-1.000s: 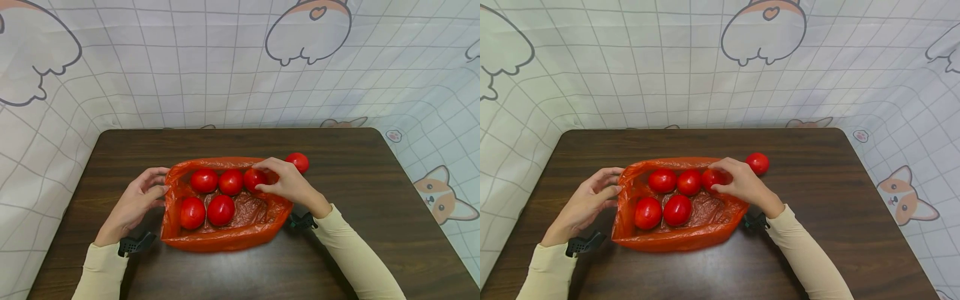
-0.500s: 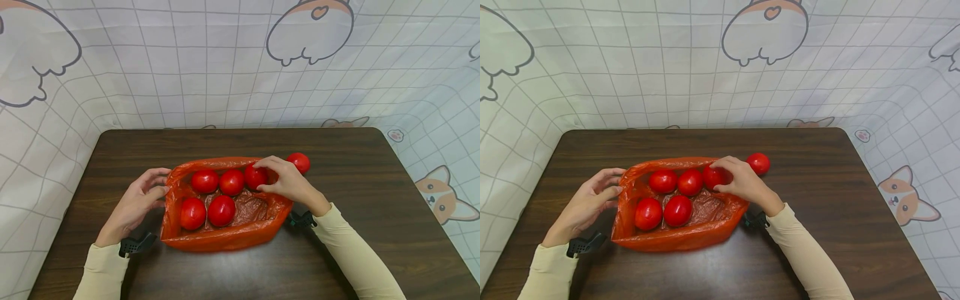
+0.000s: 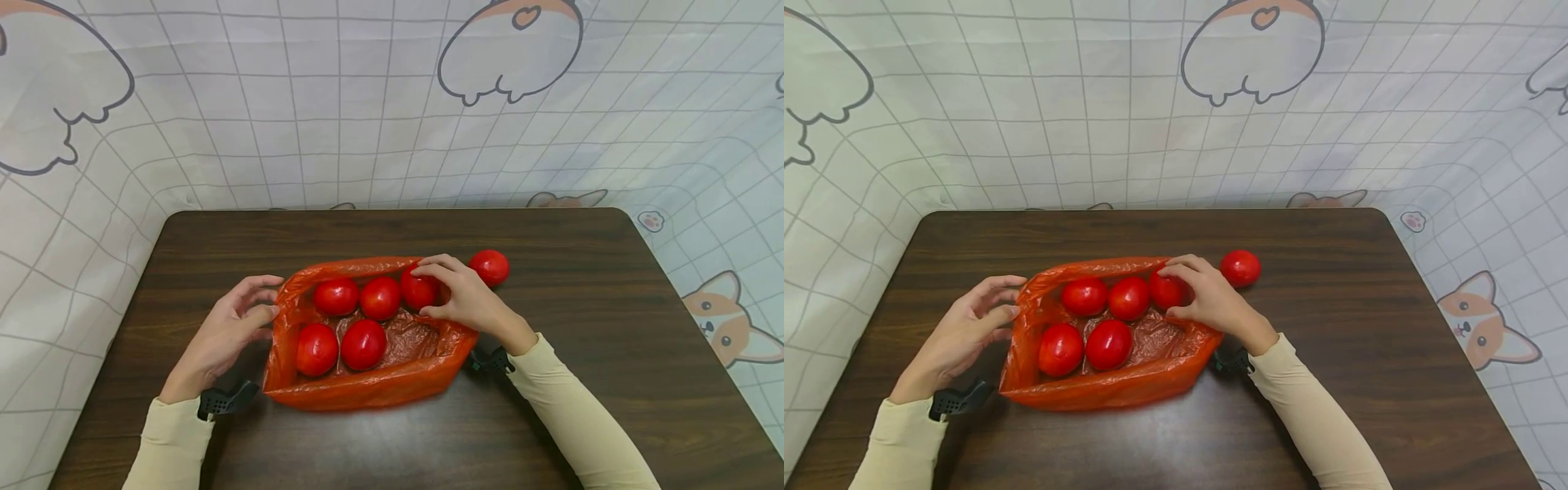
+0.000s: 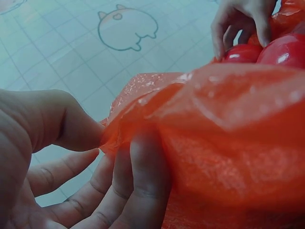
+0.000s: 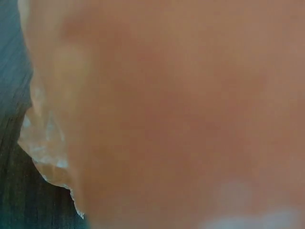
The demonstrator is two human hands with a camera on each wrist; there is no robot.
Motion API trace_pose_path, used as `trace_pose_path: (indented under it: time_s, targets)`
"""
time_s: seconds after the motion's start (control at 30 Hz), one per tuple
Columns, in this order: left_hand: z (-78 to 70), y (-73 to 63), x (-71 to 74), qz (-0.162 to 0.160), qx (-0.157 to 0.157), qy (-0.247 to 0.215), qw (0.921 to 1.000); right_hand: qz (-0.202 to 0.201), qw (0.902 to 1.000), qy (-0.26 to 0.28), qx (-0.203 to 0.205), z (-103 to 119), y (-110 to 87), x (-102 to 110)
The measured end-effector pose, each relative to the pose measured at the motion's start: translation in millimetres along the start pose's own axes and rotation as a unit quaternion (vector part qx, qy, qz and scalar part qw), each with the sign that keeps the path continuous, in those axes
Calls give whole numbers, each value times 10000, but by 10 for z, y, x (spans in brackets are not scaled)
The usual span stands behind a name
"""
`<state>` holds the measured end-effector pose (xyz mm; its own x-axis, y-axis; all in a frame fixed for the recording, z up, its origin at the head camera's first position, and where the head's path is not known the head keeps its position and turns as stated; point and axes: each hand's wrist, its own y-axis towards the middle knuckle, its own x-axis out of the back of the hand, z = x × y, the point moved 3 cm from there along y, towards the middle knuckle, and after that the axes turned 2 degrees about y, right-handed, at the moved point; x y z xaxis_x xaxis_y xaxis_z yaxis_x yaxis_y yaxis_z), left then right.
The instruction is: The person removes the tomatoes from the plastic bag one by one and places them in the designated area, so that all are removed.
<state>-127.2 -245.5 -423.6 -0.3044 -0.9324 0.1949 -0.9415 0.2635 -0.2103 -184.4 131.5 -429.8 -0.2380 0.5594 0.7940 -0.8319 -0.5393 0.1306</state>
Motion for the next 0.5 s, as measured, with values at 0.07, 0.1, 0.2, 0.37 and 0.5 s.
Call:
trace_pose_path:
  time_s: [0.07,0.1,0.2,0.37,0.5]
  targets:
    - [-2,-11,-7,-11,11,7,10000,-35,10000,-34,29,-2,-2,-2]
    - [-4,-16,-12,-12,19,8,10000,-51,10000,-49,42,-2,-4,-3]
    - [-4,-32,-21,-13,22,2,10000,-83,9999,-97,72,2,-14,-3]
    - [4,-53,-32,-11,-30,18,10000,-79,9999,-99,70,28,-42,8]
    - [9,-67,-41,-20,-57,11,10000,-75,9999,-38,101,50,-66,25]
